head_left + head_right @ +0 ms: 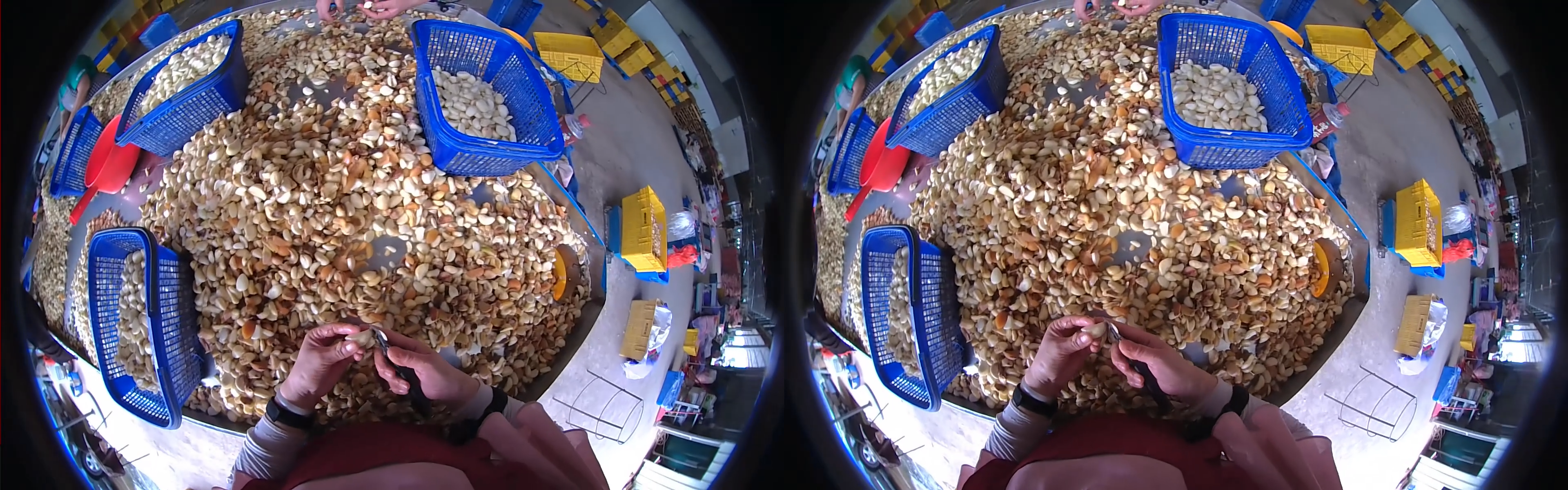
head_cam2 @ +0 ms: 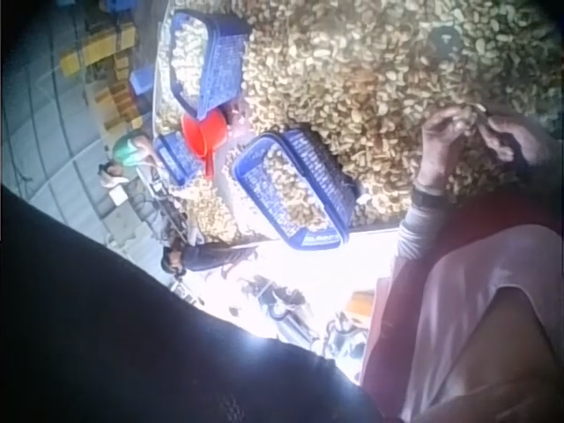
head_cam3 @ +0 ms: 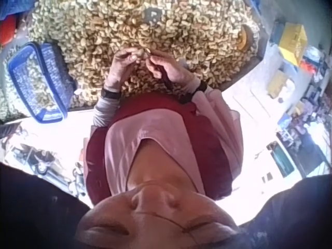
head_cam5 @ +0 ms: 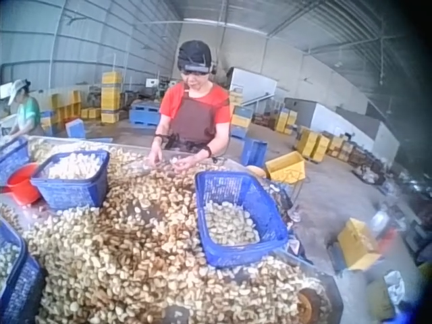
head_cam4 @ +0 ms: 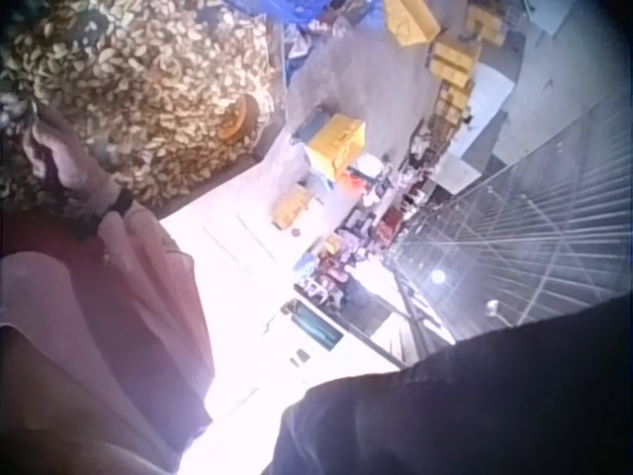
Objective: Sorting processed cashew nuts from their shells and placing the cleaned nuts into baskets.
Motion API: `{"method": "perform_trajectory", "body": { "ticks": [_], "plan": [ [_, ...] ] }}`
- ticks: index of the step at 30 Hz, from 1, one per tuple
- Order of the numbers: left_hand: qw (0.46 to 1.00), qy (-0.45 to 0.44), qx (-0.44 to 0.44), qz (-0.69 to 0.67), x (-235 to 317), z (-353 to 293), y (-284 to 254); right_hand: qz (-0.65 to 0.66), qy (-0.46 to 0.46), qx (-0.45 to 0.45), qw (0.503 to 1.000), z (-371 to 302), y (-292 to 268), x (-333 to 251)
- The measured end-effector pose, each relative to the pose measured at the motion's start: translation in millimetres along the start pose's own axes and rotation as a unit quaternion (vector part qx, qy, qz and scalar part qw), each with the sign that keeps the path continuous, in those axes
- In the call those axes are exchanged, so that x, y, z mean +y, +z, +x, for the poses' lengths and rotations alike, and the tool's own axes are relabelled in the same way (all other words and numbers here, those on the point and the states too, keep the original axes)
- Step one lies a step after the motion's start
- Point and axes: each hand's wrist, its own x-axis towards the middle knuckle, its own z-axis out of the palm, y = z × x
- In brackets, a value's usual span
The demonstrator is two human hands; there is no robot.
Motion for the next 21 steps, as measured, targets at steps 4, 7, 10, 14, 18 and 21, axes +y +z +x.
{"method": "perform_trajectory", "body": {
  "ticks": [4,7,10,14,18,21],
  "plan": [
    [0.999,0.001,-0.001,0.054,-2,7,9,-0.083,-0.031,0.049,0.995,-5,5,-8],
    [0.996,0.008,-0.013,0.086,-6,9,3,-0.197,-0.067,0.034,0.978,-1,-13,0],
    [0.998,0.012,-0.042,0.054,-6,9,12,-0.223,-0.053,0.090,0.969,2,-35,7],
    [0.997,-0.038,-0.044,-0.044,3,20,18,-0.623,-0.147,0.209,0.739,-7,-21,-50],
    [0.944,-0.050,0.021,0.326,-10,79,32,-0.798,-0.173,0.331,0.474,-16,-56,-52],
    [0.671,0.289,-0.054,0.681,-28,111,41,-0.793,-0.106,0.259,0.541,-41,-64,-49]
  ]
}}
